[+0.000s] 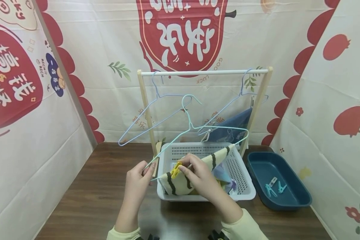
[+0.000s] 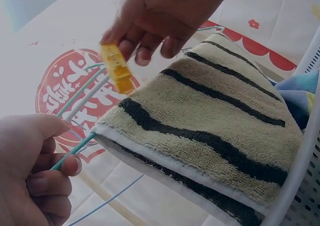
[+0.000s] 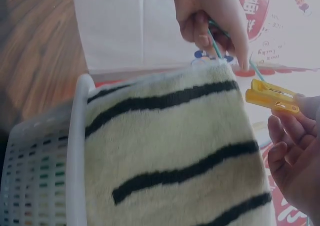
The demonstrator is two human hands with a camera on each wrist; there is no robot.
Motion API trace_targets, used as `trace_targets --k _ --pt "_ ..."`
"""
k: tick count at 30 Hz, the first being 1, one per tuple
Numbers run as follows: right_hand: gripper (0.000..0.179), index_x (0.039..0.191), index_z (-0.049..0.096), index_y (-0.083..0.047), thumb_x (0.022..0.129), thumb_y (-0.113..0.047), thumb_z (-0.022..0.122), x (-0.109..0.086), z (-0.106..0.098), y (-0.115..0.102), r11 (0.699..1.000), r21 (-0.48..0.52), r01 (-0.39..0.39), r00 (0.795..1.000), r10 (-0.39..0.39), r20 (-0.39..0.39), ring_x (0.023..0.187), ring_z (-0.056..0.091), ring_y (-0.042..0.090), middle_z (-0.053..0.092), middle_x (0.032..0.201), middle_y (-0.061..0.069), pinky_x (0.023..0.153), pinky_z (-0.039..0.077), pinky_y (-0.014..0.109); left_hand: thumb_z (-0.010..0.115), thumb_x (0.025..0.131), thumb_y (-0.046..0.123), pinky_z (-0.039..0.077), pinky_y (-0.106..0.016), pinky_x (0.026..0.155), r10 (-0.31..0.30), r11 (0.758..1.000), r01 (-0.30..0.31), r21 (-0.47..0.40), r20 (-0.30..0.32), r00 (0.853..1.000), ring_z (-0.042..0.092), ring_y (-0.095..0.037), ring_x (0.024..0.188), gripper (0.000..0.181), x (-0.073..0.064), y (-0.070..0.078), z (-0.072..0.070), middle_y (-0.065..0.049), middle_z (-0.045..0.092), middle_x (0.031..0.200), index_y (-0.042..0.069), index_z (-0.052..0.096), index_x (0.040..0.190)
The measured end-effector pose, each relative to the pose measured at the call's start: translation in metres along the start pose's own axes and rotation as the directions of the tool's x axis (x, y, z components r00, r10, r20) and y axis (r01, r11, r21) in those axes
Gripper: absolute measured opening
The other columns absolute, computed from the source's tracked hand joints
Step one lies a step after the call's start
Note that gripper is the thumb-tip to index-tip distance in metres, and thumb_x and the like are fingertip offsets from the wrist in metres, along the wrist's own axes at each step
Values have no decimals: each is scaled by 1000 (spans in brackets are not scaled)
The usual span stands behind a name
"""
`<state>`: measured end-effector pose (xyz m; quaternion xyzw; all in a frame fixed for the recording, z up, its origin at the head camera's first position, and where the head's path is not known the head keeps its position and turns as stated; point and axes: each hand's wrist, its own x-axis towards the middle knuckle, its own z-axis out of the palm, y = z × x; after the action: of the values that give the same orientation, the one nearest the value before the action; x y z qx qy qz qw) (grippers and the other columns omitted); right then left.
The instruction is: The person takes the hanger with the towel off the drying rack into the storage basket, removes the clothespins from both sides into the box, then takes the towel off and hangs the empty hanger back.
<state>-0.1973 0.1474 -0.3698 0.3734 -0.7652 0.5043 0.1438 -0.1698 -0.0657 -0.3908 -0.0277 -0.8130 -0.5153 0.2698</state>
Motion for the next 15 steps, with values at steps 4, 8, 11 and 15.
trace_targets --k 4,8,11,15 --pt "25 105 61 -5 90 14 57 -3 -6 7 999 -3 52 998 -52 -38 71 55 20 58 89 6 60 49 28 68 91 14 38 -24 40 -25 999 25 -37 -20 999 46 -5 39 41 1 0 0 8 38 49 13 40 62" --pt "21 106 61 -2 92 12 55 -9 -13 14 1000 24 0 998 2 -62 74 57 23 59 91 7 63 51 28 66 92 12 43 -25 40 -94 991 91 -99 -22 995 48 -9 41 40 2 -1 0 6 37 51 11 40 62" --pt "15 107 60 0 96 8 53 -16 -19 19 995 54 -82 993 86 -78 77 58 23 59 91 9 65 51 26 65 92 10 42 -25 39 -131 984 126 -127 -36 991 50 -11 40 40 2 -1 -1 4 39 51 11 39 62" --pt "12 107 58 3 97 6 52 -28 -26 28 987 75 -143 984 150 -100 77 58 17 58 88 13 64 49 23 66 92 11 34 -23 38 -153 981 145 -126 -58 987 49 -12 38 41 1 -3 -2 3 44 48 10 38 61"
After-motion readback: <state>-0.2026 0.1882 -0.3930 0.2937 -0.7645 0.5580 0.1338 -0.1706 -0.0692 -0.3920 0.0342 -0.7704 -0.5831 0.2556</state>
